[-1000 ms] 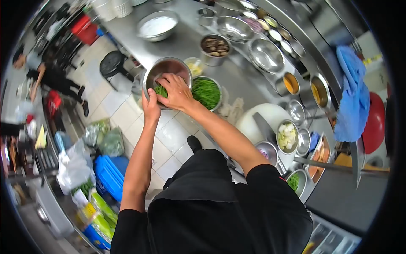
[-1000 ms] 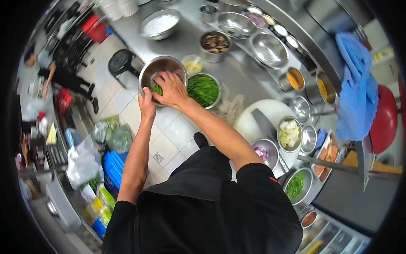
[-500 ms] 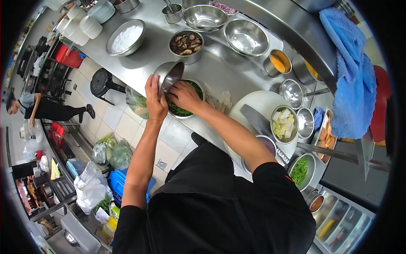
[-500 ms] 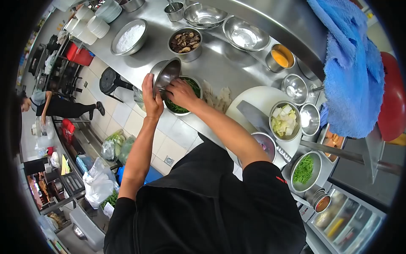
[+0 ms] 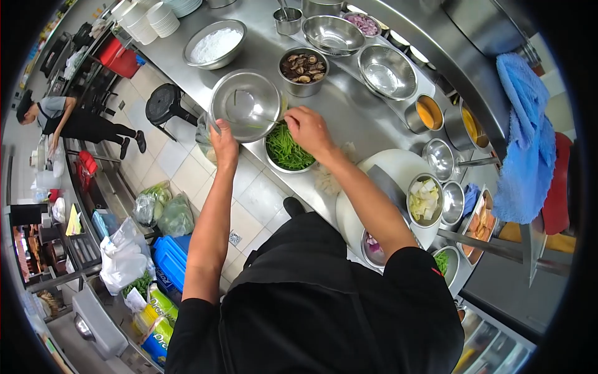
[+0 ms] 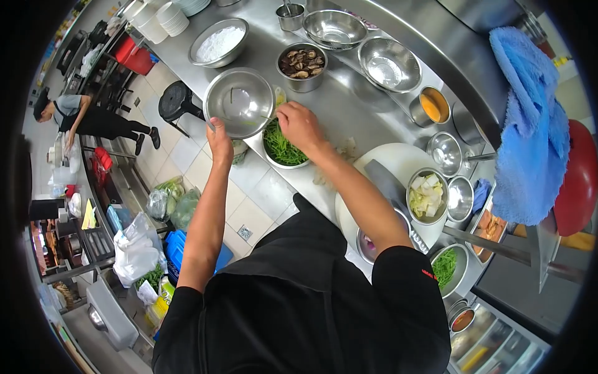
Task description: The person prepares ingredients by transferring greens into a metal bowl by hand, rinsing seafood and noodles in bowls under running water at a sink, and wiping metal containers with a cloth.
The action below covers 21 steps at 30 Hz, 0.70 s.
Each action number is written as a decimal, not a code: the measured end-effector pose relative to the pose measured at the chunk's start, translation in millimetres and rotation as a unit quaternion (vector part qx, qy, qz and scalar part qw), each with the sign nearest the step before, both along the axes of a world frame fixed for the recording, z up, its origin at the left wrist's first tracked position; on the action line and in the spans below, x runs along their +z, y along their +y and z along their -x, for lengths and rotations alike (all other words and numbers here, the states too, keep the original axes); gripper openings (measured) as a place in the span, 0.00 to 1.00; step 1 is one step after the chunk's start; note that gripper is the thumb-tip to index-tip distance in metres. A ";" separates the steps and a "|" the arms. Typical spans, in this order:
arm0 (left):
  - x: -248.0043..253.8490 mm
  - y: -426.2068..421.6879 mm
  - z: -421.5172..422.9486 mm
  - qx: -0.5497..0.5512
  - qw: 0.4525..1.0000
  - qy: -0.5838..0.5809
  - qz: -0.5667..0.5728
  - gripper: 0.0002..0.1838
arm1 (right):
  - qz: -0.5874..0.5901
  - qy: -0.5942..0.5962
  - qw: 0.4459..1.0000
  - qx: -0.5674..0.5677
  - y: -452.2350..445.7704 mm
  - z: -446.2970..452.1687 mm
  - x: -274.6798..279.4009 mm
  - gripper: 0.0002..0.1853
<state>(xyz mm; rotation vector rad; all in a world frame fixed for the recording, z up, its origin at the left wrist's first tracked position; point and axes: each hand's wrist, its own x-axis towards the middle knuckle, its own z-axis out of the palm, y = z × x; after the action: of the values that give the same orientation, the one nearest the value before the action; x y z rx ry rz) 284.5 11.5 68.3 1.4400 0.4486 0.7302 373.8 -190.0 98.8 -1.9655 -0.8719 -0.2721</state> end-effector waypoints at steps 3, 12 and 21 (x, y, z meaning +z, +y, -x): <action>-0.2 -3.4 2.8 0.003 0.999 0.016 -0.043 0.36 | -0.020 0.086 0.996 0.022 -4.1 -8.1 12.4 0.05; 16.7 -33.4 -10.3 -0.073 0.989 -0.003 -0.131 0.37 | -0.016 -0.077 0.996 0.044 65.2 -23.2 15.0 0.08; 21.6 -17.4 -31.2 -0.125 0.984 -0.027 -0.127 0.31 | 0.105 -0.089 0.974 0.181 30.9 -5.8 0.0 0.12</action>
<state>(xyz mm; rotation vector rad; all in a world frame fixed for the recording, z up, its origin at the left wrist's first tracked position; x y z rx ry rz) 315.7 -5.9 89.9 1.6749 0.1288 0.6374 379.6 -159.2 98.8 -1.9462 -1.4040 -0.1479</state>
